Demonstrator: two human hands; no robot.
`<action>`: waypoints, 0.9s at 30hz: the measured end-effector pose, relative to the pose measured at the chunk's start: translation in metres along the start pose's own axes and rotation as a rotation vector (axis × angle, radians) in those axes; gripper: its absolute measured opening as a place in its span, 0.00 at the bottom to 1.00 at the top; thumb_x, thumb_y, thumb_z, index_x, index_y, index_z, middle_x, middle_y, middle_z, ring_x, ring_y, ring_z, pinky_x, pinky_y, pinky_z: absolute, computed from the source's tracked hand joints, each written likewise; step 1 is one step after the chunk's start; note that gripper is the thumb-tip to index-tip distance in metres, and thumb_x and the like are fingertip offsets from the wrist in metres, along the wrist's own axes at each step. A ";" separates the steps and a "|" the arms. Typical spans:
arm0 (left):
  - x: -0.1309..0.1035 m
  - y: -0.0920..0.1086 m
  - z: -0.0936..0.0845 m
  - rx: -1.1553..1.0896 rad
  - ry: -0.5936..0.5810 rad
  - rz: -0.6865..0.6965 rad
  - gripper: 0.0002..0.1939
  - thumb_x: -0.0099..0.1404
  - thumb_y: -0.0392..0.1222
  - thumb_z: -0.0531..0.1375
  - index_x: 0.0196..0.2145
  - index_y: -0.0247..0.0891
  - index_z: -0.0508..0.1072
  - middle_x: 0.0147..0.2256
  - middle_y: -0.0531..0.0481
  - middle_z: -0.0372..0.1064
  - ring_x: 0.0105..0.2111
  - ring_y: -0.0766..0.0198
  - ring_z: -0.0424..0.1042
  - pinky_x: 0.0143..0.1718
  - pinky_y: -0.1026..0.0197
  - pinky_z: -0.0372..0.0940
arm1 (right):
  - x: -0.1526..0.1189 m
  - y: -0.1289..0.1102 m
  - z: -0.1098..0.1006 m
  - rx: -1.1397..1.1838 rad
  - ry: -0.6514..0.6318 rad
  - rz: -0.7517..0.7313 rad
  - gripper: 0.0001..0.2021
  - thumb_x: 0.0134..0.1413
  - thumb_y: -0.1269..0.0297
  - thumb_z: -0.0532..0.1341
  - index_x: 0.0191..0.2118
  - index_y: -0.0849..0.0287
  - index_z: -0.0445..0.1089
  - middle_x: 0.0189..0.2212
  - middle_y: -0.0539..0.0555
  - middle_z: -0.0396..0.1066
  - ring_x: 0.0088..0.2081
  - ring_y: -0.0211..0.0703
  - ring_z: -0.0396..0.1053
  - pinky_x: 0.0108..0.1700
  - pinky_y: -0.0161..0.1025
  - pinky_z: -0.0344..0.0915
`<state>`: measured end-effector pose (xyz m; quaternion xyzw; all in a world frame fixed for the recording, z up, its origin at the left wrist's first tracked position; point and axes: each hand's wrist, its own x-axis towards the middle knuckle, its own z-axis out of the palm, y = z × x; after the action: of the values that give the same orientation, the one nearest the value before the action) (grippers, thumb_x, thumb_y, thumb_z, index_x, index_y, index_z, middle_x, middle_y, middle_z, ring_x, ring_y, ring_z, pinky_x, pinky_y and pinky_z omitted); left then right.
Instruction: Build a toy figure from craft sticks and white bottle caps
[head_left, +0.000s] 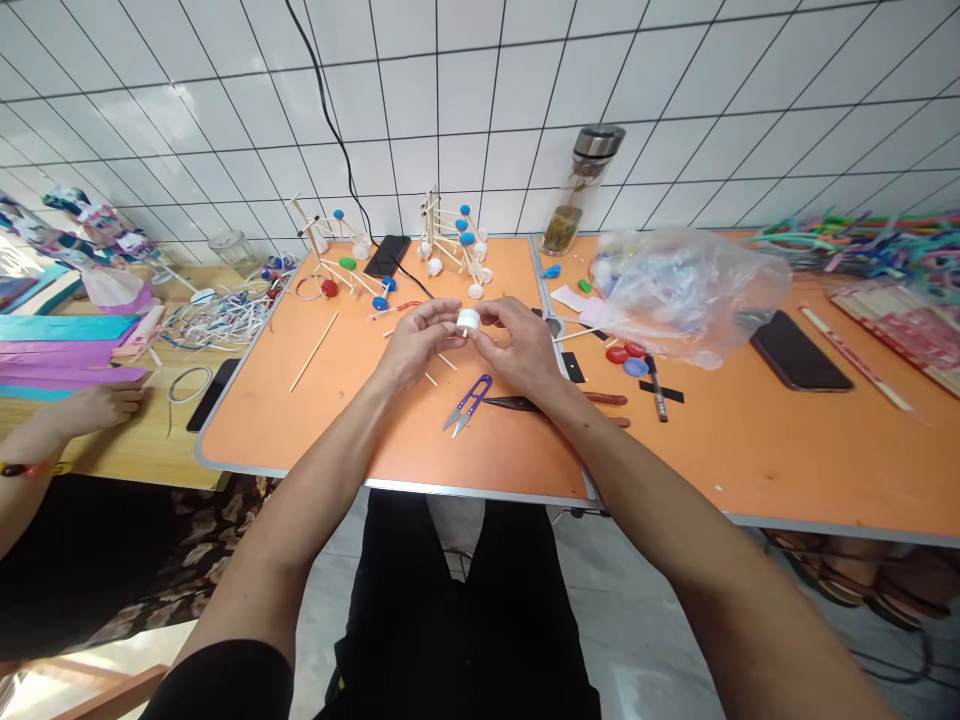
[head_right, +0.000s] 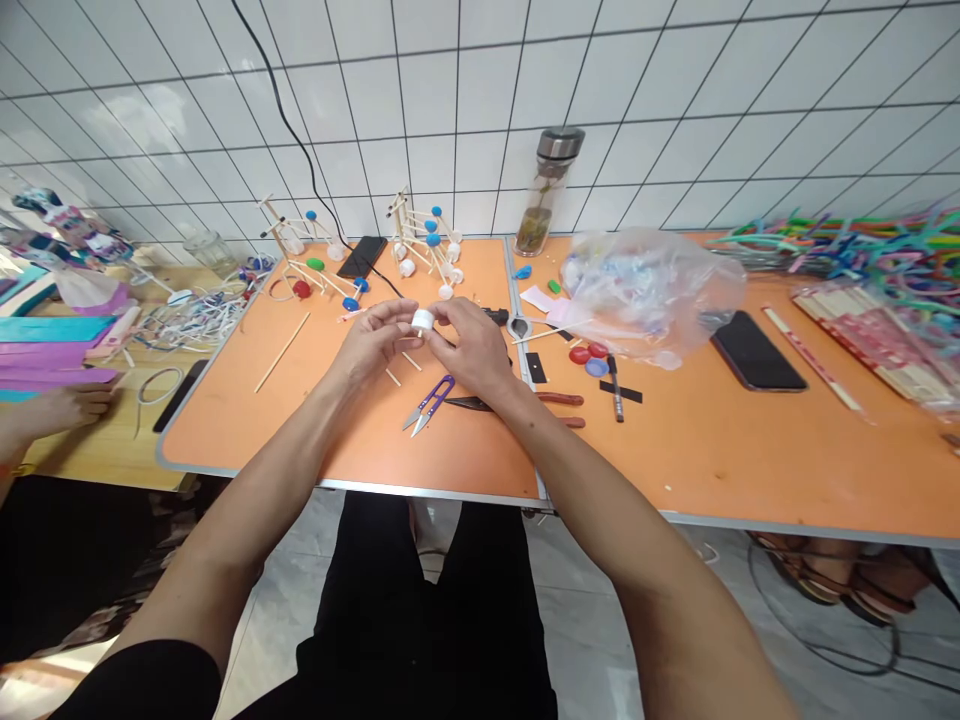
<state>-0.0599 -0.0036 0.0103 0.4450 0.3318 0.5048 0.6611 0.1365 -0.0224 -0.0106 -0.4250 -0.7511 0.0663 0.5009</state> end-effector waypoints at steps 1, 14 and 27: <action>0.001 0.001 -0.001 -0.025 0.009 -0.048 0.13 0.63 0.29 0.72 0.45 0.38 0.83 0.39 0.48 0.85 0.36 0.64 0.84 0.44 0.62 0.79 | 0.000 0.000 0.000 -0.008 -0.004 -0.008 0.07 0.69 0.61 0.64 0.48 0.53 0.77 0.43 0.59 0.82 0.47 0.55 0.79 0.52 0.51 0.75; 0.004 -0.007 -0.014 -0.076 -0.068 -0.125 0.23 0.54 0.42 0.84 0.44 0.35 0.84 0.42 0.45 0.87 0.36 0.62 0.86 0.41 0.61 0.83 | -0.006 0.005 0.001 0.006 -0.055 -0.070 0.12 0.69 0.63 0.66 0.55 0.52 0.77 0.49 0.59 0.82 0.52 0.57 0.79 0.55 0.53 0.75; 0.007 -0.014 -0.016 -0.073 -0.061 -0.087 0.30 0.49 0.47 0.87 0.46 0.36 0.83 0.41 0.48 0.86 0.39 0.61 0.86 0.44 0.60 0.80 | -0.010 0.004 0.007 0.028 0.020 -0.142 0.16 0.68 0.68 0.67 0.59 0.51 0.75 0.52 0.59 0.81 0.55 0.58 0.79 0.57 0.55 0.77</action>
<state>-0.0668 0.0055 -0.0081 0.4211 0.3120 0.4736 0.7078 0.1341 -0.0248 -0.0234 -0.3643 -0.7734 0.0369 0.5176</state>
